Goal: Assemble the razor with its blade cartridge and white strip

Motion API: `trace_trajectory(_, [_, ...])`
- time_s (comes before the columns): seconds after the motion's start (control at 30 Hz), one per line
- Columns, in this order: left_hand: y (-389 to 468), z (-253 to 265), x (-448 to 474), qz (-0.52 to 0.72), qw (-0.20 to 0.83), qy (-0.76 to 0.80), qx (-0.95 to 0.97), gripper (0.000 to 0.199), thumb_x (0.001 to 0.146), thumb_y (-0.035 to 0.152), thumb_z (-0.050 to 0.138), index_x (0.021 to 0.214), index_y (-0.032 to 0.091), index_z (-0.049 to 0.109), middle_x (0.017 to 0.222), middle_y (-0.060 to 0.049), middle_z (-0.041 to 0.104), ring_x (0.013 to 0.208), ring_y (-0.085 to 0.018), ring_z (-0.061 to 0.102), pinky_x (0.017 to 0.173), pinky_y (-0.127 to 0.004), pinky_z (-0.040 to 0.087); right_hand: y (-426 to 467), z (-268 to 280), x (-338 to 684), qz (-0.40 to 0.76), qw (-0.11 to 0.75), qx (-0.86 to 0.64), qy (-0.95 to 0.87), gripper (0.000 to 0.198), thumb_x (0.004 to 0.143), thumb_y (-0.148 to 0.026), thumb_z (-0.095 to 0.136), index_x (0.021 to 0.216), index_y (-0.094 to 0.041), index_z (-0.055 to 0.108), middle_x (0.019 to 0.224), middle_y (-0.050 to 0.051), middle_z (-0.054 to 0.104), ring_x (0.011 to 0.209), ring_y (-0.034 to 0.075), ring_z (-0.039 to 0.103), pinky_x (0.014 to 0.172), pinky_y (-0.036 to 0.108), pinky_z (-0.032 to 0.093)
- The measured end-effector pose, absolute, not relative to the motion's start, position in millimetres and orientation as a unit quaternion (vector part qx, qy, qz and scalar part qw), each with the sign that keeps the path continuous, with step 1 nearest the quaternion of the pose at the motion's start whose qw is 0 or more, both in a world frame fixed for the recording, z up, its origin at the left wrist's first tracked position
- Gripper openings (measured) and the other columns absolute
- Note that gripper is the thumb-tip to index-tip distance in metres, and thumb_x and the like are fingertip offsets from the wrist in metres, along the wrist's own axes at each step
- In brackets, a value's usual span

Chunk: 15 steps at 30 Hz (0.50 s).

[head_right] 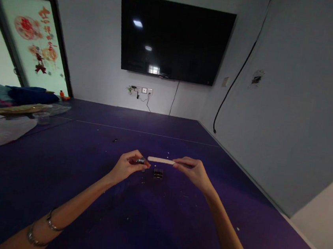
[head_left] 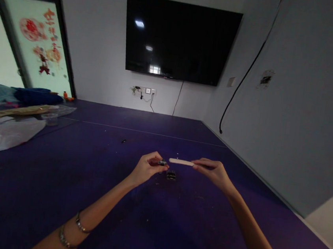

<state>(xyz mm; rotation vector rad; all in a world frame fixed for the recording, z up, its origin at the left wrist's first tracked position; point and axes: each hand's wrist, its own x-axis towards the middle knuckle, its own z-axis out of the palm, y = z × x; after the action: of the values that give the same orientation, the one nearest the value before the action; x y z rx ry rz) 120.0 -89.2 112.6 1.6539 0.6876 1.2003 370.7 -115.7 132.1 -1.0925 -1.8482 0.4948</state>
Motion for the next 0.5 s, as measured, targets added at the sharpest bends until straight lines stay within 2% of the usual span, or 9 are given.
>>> trace_trajectory(0.13, [-88.1,111.3,119.6,0.494,0.457,0.283,0.684,0.018,0.063,0.021,0.072,0.068,0.016,0.056,0.068,0.000,0.067,0.065,-0.013,0.062,0.063,-0.026,0.046,-116.0,131.7,366.9,0.212,0.443,-0.426,-0.760,0.024,0.073,-0.040,0.063,0.086,-0.021,0.072,0.085,0.006,0.069,0.078,0.019,0.062,0.066,0.029,0.049])
trace_trajectory(0.3, [-88.8,112.5,118.7,0.488,0.477,0.276,0.677,0.017,0.064,0.020,0.071,0.068,0.015,0.056,0.076,-0.003,0.069,0.074,-0.015,0.064,0.069,-0.028,0.048,-113.9,129.1,367.2,0.204,0.452,-0.441,-0.748,0.025,0.073,-0.040,0.063,0.086,-0.021,0.072,0.084,0.006,0.069,0.076,0.018,0.062,0.066,0.028,0.049])
trace_trajectory(0.5, [-88.1,111.0,120.6,0.495,0.455,0.285,0.683,0.018,0.063,0.021,0.073,0.067,0.015,0.056,0.068,0.000,0.066,0.064,-0.012,0.062,0.063,-0.026,0.047,-113.8,128.3,366.3,0.214,0.444,-0.429,-0.757,0.025,0.073,-0.040,0.064,0.086,-0.021,0.072,0.084,0.006,0.069,0.077,0.018,0.062,0.066,0.028,0.048])
